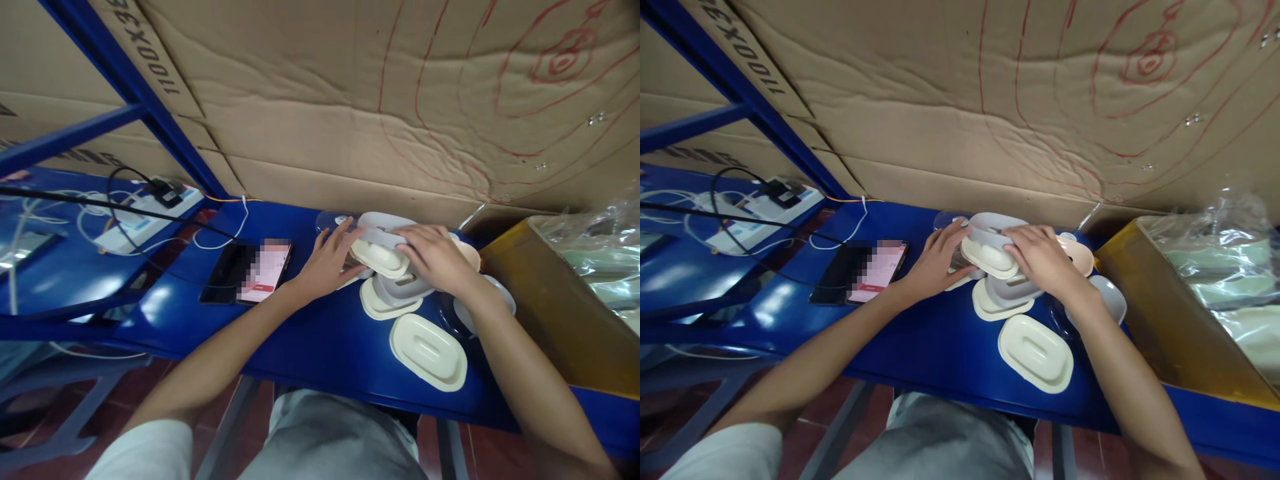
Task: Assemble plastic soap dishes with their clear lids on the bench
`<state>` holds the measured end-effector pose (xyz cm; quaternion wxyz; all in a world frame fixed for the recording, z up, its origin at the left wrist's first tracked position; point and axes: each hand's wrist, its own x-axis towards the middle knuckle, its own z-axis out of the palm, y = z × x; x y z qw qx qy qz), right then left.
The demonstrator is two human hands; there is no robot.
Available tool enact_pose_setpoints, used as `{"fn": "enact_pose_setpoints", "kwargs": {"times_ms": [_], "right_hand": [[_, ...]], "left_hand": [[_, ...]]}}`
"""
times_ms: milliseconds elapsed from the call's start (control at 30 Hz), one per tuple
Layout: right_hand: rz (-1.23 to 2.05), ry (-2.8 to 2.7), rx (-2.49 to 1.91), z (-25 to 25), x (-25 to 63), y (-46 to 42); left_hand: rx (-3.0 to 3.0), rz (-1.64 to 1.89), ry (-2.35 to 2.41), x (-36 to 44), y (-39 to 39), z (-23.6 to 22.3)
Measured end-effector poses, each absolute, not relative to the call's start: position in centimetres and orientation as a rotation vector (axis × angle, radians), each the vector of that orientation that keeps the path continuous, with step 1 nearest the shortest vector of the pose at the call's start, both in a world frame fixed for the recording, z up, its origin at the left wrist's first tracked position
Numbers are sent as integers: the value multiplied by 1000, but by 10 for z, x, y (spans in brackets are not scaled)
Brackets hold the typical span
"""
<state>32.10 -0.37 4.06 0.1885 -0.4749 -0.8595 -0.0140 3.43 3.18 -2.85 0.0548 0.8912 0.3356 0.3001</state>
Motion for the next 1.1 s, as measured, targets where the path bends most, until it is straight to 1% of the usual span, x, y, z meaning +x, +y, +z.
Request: {"fn": "enact_pose_setpoints", "kwargs": {"times_ms": [133,267,333,500,733,833,933,1100], "right_hand": [[-259,-2365,-1533,48,336,-2],[-390,-2318,-1719,51,346,-1],[-375,-2323,-1725,52,347,-1],[-211,-2382,-1569,54,336,-6],[-68,-2421,-1320,60,309,-21],[-70,-2441,-1301,57,310,-21],[-114,-2452,-1319,52,318,-15],[-194,-2440,-1396,51,328,-11]], "left_hand": [[2765,812,1014,35,29,-29],[2780,887,1006,36,28,-26],[2759,974,1028,35,29,-23],[2565,1172,1109,33,30,-16],[2339,1321,1009,32,23,-11],[2412,1319,895,33,25,-14],[2552,1236,786,35,29,-22],[2713,1124,865,35,31,-30]]}}
